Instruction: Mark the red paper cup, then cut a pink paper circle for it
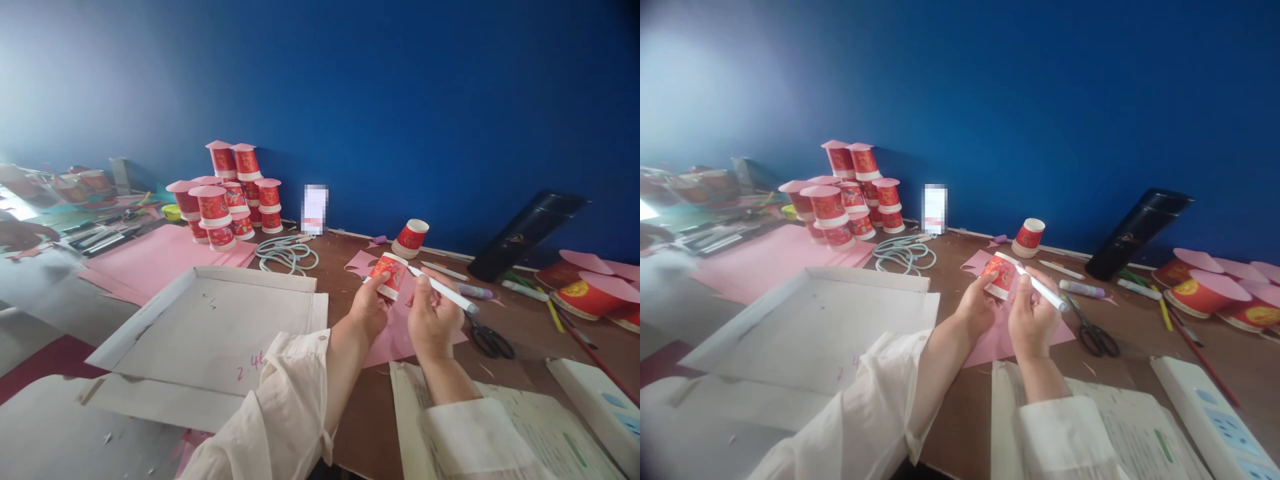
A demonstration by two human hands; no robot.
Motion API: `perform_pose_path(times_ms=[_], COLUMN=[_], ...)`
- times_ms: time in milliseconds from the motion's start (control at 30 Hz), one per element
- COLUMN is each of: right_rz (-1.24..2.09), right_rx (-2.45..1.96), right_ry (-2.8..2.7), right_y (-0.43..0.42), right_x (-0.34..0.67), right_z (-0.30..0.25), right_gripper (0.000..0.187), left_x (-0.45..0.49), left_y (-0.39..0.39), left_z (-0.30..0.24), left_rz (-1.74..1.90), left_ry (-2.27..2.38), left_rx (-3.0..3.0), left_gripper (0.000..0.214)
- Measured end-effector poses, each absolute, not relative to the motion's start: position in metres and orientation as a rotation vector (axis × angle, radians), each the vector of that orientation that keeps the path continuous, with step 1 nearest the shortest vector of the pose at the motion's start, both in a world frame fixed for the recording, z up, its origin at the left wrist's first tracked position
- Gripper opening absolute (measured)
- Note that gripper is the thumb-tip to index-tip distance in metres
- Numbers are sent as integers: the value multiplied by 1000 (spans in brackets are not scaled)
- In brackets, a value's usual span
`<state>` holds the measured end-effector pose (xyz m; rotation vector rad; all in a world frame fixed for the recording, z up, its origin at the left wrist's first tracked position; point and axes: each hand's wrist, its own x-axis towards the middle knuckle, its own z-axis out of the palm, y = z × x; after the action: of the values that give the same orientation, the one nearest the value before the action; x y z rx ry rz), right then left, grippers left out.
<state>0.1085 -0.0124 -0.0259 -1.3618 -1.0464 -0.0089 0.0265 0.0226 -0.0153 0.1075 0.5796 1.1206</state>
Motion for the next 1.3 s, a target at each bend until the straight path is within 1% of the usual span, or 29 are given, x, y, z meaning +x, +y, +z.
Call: perform_pose_path(times_ms=[167, 467, 700, 867, 1067, 1300], right_rz=[-72, -53, -73, -28, -44, -36], right_rx=[-1361, -1380, -1372, -1348, -1349, -1369], right_ry=[-1093, -1104, -1121, -1158, -1186, -1209], right_y=[-14, -16, -17, -18, -18, -20], right_x=[108, 107, 104, 101, 101, 100], right_z=[-27, -25, -24, -22, -24, -22], right_gripper=[43, 41, 40, 40, 37, 37], left_x=[26, 24, 24, 24, 23, 24], left_y=[22, 22, 23, 22, 21, 23], left_z=[-15, -14, -15, -15, -15, -19], left_rz=[1122, 1117, 1110, 1110, 1122, 1134], left_ry=[547, 546, 503, 502, 484, 486], left_rx=[95, 84, 88, 108, 139, 142], left_gripper=[11, 15, 11, 8, 9, 9])
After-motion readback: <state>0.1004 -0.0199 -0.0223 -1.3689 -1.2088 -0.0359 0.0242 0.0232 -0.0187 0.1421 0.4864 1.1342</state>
